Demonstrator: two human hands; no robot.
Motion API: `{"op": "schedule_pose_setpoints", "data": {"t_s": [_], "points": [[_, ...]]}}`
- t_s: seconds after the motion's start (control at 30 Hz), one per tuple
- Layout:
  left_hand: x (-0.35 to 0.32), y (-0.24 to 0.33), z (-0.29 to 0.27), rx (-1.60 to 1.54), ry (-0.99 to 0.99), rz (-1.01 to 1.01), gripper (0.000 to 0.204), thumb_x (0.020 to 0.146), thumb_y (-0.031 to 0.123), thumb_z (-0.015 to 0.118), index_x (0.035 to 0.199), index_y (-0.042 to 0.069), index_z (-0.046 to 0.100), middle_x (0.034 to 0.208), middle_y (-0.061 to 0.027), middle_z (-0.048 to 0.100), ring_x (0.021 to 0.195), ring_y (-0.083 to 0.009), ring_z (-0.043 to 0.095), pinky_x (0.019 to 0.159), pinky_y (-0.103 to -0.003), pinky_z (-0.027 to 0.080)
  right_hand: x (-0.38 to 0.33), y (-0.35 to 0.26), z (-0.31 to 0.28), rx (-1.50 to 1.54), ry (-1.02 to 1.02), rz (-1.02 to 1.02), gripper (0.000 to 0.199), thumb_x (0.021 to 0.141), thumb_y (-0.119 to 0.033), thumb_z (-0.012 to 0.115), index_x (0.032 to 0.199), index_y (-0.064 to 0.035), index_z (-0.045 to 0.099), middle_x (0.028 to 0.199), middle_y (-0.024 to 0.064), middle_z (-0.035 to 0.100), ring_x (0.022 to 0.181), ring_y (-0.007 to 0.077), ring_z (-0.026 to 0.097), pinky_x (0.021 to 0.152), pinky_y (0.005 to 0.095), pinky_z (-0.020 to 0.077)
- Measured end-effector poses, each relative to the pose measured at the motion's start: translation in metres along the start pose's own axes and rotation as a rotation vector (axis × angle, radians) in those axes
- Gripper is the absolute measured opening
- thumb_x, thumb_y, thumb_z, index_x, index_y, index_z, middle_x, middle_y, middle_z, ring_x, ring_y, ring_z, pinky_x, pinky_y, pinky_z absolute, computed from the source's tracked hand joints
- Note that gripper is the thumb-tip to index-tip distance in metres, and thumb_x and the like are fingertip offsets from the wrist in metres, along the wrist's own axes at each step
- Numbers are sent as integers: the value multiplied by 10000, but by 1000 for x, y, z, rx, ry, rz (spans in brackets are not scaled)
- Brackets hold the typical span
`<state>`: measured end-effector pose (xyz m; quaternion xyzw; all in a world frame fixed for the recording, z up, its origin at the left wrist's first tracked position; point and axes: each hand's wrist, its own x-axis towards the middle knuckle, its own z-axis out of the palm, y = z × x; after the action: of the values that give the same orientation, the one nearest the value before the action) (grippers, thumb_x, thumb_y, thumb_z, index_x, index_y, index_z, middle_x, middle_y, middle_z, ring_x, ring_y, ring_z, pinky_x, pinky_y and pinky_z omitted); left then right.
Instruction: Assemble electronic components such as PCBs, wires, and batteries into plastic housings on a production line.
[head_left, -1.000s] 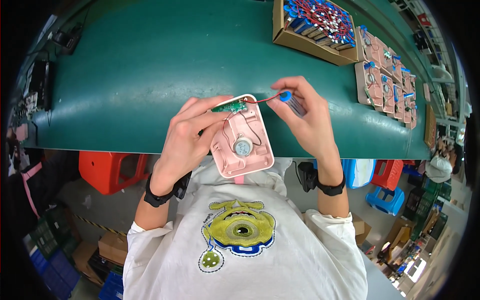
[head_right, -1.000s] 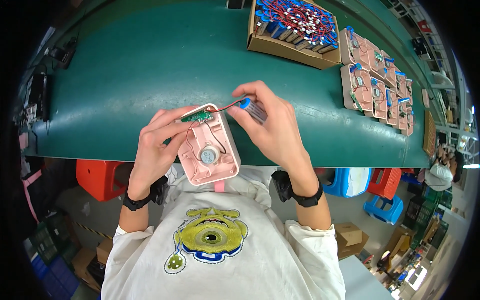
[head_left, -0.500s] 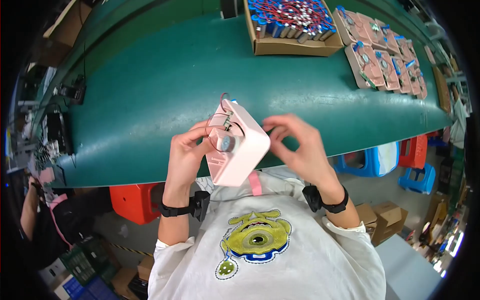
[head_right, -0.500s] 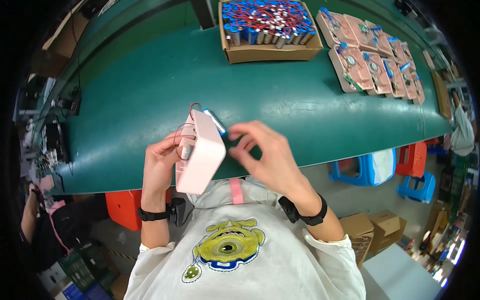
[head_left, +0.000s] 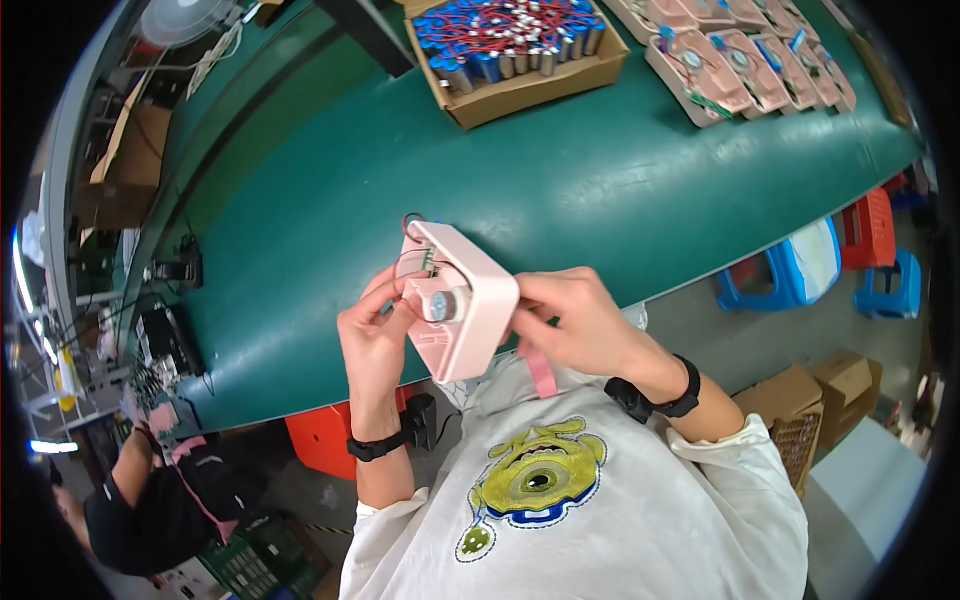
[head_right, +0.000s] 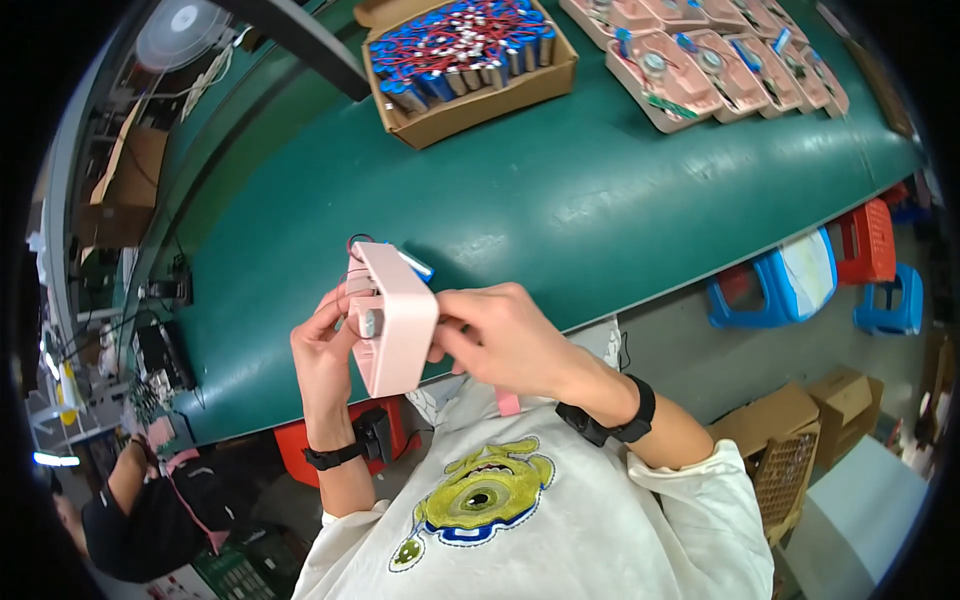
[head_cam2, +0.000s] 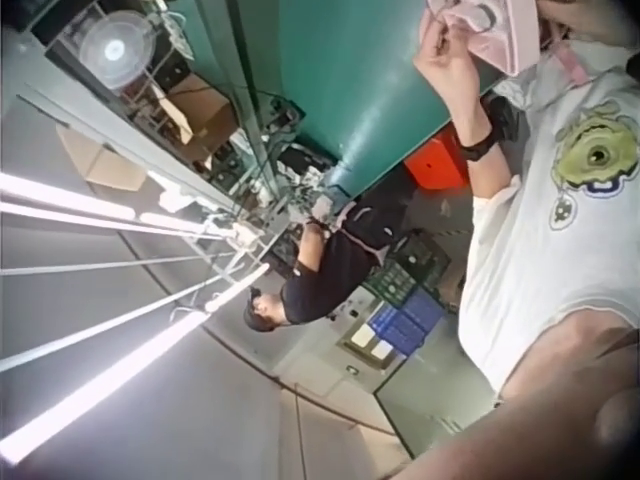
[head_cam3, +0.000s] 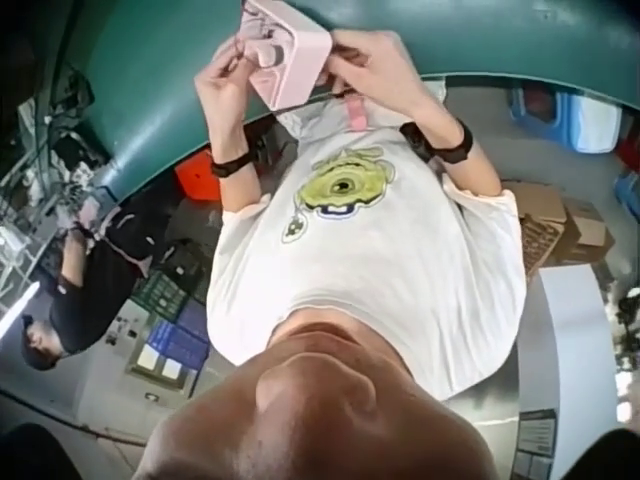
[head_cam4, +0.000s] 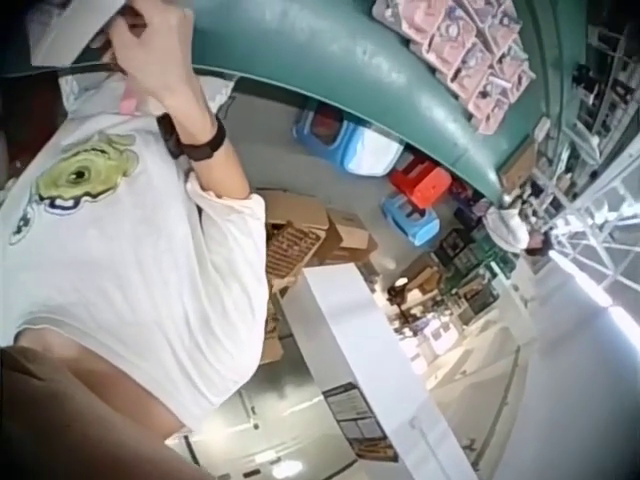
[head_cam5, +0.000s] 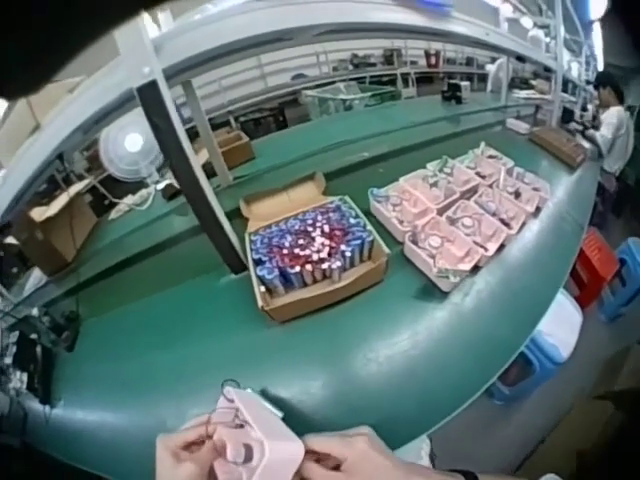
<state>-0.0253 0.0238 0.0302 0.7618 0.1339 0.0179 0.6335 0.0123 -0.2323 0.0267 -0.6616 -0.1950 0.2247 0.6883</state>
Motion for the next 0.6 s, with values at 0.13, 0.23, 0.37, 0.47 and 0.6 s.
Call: {"op": "schedule_pose_setpoints", "data": {"t_s": [0.13, 0.23, 0.37, 0.47, 0.6], "points": [[-6, 5, 5, -54, 3, 31, 295, 960, -128, 647, 1216, -94, 789, 1391, -155, 698, 1196, -196, 695, 1016, -334, 574, -2, 15, 1, 368, 29, 181, 180, 988, 81, 644, 1151, 79, 721, 963, 67, 762, 805, 128, 747, 624, 289, 607], [-13, 7, 5, -34, -23, 73, 267, 994, -90, 674, 1233, -72, 792, 1398, -142, 692, 1161, -179, 700, 969, -312, 591, -1, 20, -2, 398, 11, 118, 207, 971, 74, 658, 1169, 82, 717, 990, 65, 755, 816, 118, 742, 634, 279, 603], [-15, 12, 6, -29, -5, 92, 240, 1014, -41, 708, 1237, -68, 790, 1384, -126, 698, 1131, -174, 706, 940, -307, 597, 3, 18, 1, 370, 31, 52, 226, 947, 82, 669, 1164, 66, 729, 1039, 73, 757, 876, 106, 720, 682, 269, 589], [-14, 12, 4, -63, 23, 98, 231, 1020, -21, 718, 1233, -66, 792, 1385, -124, 697, 1119, -171, 705, 935, -307, 598, 2, 29, 4, 297, 42, 38, 229, 932, 74, 679, 1154, 61, 732, 1043, 66, 747, 890, 94, 683, 697, 263, 556], [-15, 8, 1, -82, 33, 110, 226, 1021, 4, 731, 1230, -48, 800, 1374, -128, 709, 1131, -176, 705, 932, -315, 598, 2, 41, 2, 82, 42, -36, 245, 906, 42, 702, 1149, 64, 724, 996, 39, 707, 833, 81, 605, 670, 259, 479]]}}
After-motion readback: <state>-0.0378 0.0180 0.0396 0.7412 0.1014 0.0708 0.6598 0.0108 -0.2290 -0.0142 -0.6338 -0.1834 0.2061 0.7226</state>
